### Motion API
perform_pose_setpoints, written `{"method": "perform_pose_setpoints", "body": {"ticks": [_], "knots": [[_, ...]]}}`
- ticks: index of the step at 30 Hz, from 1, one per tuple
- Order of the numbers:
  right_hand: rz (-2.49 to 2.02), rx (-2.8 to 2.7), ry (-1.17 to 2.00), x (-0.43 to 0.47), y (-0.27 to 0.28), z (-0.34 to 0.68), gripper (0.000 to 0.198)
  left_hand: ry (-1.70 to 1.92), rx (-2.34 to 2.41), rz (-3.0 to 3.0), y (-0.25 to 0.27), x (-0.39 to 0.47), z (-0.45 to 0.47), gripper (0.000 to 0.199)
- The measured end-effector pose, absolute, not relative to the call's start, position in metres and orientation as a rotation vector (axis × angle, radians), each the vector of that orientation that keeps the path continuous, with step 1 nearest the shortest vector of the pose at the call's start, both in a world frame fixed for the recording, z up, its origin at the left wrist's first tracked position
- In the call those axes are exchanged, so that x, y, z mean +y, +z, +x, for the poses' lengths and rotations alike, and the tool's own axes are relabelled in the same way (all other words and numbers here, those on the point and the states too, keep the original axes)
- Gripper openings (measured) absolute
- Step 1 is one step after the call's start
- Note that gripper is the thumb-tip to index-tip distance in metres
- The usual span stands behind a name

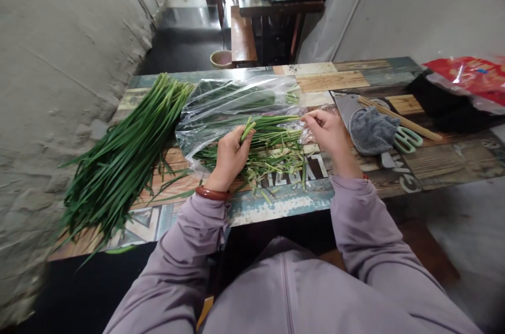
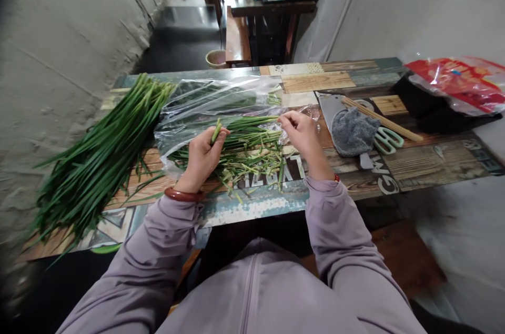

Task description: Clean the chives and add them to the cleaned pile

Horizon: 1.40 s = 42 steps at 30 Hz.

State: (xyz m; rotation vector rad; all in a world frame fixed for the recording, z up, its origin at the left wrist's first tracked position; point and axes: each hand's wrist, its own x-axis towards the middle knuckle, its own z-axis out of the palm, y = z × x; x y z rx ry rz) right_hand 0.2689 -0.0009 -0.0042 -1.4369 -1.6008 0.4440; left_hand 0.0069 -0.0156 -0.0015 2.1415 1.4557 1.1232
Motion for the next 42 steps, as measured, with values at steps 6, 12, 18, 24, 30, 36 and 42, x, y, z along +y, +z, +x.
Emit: {"method": "perform_pose_setpoints", "body": {"ticks": [6, 12, 18, 24, 30, 36, 42], "knots": [[-1.362, -1.981, 0.184, 0.007, -0.024, 0.272, 0.011, 1.123, 1.44, 2.178, -0.002, -0.014, 0.006, 0.033], [-1.492, -2.008, 0.048, 0.008, -0.035, 0.275, 0.008, 1.15, 1.412, 2.168, -0.004, -0.012, 0.005, 0.031], [-1.403, -1.849, 0.085, 0.003, -0.033, 0.267, 0.009, 1.157, 1.432, 2.169, -0.004, -0.011, 0.004, 0.03], [-1.309, -1.493, 0.309, -0.015, -0.031, 0.249, 0.013, 1.261, 1.4, 2.096, -0.006, -0.008, 0.003, 0.03], [-1.145, -1.277, 0.536, -0.028, -0.04, 0.234, 0.02, 1.371, 1.307, 2.09, -0.006, -0.008, 0.004, 0.028], [-0.99, -1.138, 0.648, -0.041, -0.041, 0.209, 0.018, 1.349, 1.221, 2.197, -0.002, -0.014, 0.007, 0.024], [-0.983, -1.103, 0.664, -0.044, -0.028, 0.191, 0.022, 1.068, 1.267, 2.322, -0.003, -0.017, 0.009, 0.015]]}}
